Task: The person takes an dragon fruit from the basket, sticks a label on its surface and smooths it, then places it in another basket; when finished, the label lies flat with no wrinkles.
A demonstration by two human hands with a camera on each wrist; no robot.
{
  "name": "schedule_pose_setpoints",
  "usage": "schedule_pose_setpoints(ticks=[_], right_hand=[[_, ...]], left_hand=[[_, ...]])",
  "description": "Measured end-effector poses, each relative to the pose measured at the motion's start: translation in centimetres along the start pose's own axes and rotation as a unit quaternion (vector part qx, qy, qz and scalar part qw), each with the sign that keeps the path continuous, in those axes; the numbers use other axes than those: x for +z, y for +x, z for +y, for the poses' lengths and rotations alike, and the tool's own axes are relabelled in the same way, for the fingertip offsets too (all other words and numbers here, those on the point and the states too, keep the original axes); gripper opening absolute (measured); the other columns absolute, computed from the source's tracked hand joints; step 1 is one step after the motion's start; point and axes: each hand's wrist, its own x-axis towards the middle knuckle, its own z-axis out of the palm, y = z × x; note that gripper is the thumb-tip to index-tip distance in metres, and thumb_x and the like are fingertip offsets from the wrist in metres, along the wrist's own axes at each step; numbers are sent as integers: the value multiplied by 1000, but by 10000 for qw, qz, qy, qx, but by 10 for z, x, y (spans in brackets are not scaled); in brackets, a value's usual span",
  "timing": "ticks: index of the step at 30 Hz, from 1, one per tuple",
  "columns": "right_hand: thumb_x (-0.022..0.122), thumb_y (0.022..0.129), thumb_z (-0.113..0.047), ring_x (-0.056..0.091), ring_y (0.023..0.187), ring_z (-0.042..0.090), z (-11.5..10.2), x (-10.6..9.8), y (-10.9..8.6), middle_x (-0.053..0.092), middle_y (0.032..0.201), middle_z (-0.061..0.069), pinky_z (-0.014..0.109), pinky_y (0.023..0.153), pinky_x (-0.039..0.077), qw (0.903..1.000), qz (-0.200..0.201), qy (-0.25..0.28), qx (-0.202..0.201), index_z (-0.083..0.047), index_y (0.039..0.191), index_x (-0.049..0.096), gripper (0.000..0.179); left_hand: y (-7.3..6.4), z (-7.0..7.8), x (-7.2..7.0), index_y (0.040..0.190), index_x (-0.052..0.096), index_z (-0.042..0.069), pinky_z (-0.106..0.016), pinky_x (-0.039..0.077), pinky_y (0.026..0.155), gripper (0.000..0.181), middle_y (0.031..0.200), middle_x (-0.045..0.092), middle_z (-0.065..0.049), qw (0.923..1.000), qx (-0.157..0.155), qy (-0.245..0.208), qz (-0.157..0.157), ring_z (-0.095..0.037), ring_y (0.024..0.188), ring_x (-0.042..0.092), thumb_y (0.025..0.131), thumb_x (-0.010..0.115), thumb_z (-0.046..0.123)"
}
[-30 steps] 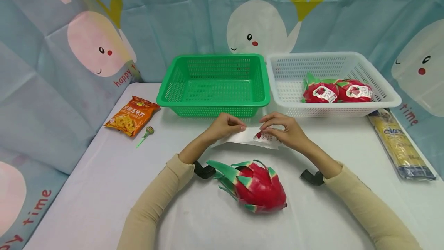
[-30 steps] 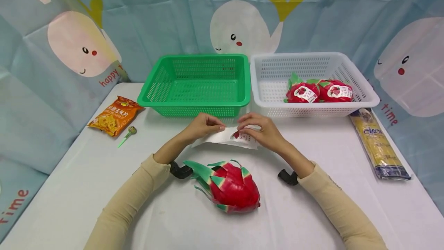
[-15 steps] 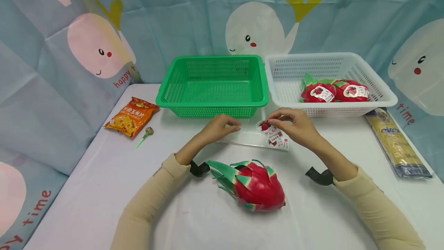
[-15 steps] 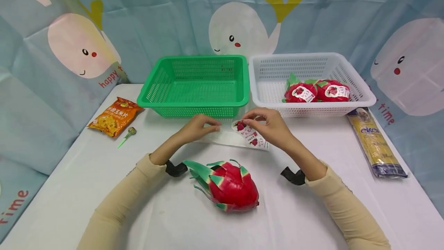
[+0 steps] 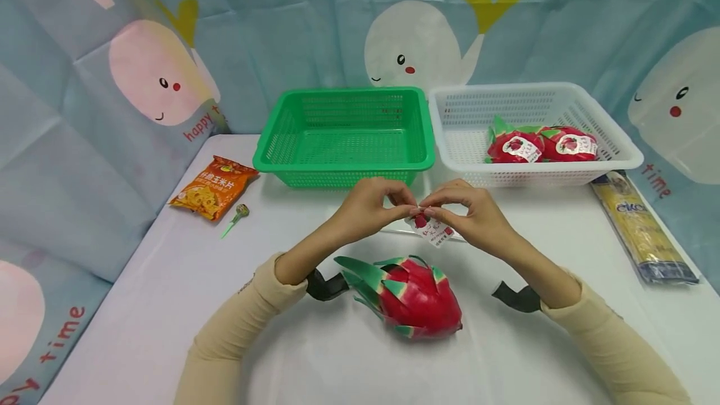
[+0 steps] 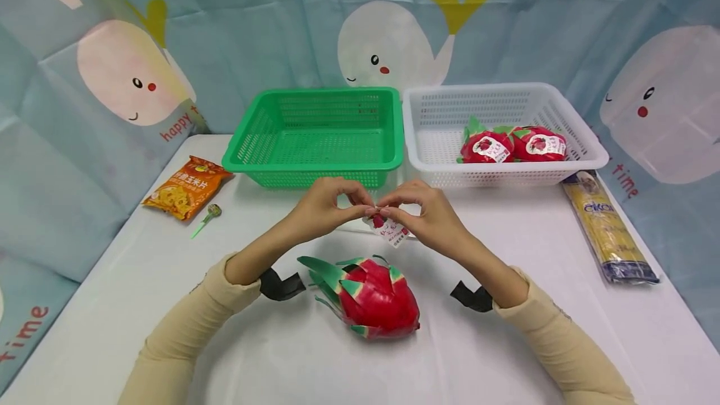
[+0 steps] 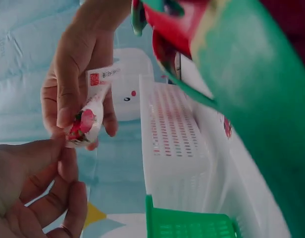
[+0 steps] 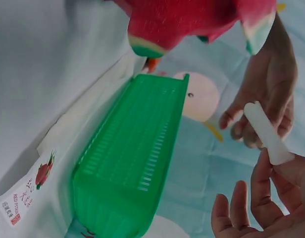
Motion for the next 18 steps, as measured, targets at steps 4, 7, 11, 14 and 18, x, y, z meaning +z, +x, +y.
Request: schedule_pose_setpoints(ticks=[4,7,11,14,18], right_hand=[[72,78,-8,58,91,11,-6,-2,-7,67,94,2,19,71,51,9994,124,-230,248,-10,106,68,28],[72,78,-11,59,93,12,-9,-3,-15,67,94,0,23,77,52,9970,360,-397,555,-12,112,65,34],[76,75,-14,55,95,4,-12,-6,-29,66,95,-1,26,86,49,9915,689,-569,946,-11,112,63,39],[76,75,-15,54,93,-2,-14,-8,-40,65,95,0,19,87,46,9891,718,-370,1228,-10,102,64,30],[69,82,-14,57,94,-2,-17,-10,-53,66,94,3,10,86,44,9840,585,458,1621,-9,90,64,10]], left_hand=[[-1,3,4,82,69,14,-21,46,67,4,77,68,6,9987,256,402,151,-5,76,61,83,68,18],[-4,6,8,80,69,13,-20,45,67,5,74,68,6,9975,389,540,253,-5,75,62,84,67,16],[-11,11,11,81,68,13,-19,42,61,6,72,67,6,9991,173,221,329,-4,74,60,85,66,16],[-18,16,13,82,67,11,-19,43,59,5,73,66,5,9989,-37,-340,313,-3,74,58,85,65,16],[-30,23,18,82,67,9,-24,50,65,6,74,66,1,9954,-147,-907,273,-4,71,57,84,66,14]])
